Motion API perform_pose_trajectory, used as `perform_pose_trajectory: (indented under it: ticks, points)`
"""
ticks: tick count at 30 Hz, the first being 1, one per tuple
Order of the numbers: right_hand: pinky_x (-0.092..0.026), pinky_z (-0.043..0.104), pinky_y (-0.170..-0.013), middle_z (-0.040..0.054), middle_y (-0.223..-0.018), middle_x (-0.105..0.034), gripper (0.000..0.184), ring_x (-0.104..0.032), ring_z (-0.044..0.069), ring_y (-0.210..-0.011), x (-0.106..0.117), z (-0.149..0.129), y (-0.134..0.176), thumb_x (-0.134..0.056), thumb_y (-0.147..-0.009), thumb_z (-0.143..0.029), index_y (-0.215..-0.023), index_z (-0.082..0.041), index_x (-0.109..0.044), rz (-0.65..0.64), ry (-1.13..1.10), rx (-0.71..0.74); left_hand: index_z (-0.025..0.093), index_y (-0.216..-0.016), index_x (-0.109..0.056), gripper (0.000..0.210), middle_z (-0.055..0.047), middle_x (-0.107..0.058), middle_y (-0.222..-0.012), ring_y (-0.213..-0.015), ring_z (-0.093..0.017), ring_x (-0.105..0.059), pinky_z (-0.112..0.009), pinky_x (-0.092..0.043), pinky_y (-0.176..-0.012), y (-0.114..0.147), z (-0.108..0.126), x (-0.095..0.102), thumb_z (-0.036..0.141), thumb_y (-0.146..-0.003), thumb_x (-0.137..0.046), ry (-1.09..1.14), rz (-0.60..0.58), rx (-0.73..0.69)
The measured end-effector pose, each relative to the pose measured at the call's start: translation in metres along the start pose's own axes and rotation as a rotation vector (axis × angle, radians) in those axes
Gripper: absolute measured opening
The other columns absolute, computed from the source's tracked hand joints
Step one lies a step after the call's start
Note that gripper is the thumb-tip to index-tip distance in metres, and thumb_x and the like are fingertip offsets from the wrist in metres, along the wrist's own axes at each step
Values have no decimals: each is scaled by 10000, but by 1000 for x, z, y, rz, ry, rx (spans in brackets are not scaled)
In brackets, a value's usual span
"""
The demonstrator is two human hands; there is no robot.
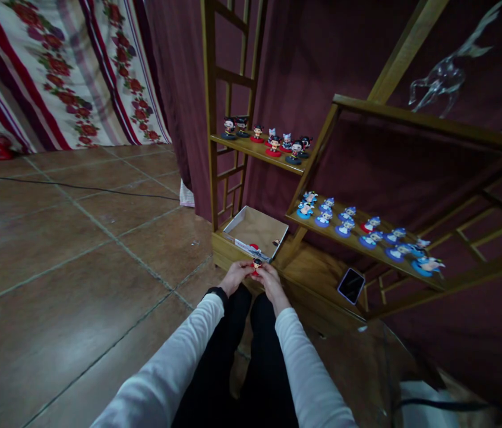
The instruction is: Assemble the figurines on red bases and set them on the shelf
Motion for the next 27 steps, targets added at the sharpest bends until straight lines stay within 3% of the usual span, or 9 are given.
perform_pose_trajectory:
  ticks: [10, 22, 27]
  points:
    - [-545, 347, -734, 27, -786, -716, 315, -658, 160, -681, 1, -5, 3, -732, -592, -327, -860, -180, -655, 21, -64, 13, 105, -861, -705, 333, -46, -667, -676, -528, -83, -524, -221, -382, -556, 4, 4, 0, 261, -571, -754, 73, 29, 16]
    - [-546, 364, -734, 39, -817, -723, 306, -665, 180, -723, 1, -8, 6, -731, -586, -309, -856, -175, -676, 50, -51, 6, 109, -824, -711, 271, -33, -663, -653, -520, -83, -506, -201, -356, -518, 9, 11, -2, 267, -603, -716, -44, 57, -20]
    - [-547, 360, -719, 45, -815, -726, 310, -666, 186, -733, 3, -7, 6, -733, -587, -321, -858, -175, -693, 44, -13, -4, 101, -791, -709, 251, 4, -602, -549, -494, -88, -471, -204, -340, -495, 9, 13, -3, 290, -627, -683, -134, 71, -66]
Point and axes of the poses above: each hand's wrist, its own y-axis away from the middle knuckle, its own x-axis out of the back of the hand, z = x × y, the point moved 10 cm from there along -y, towards the middle knuckle
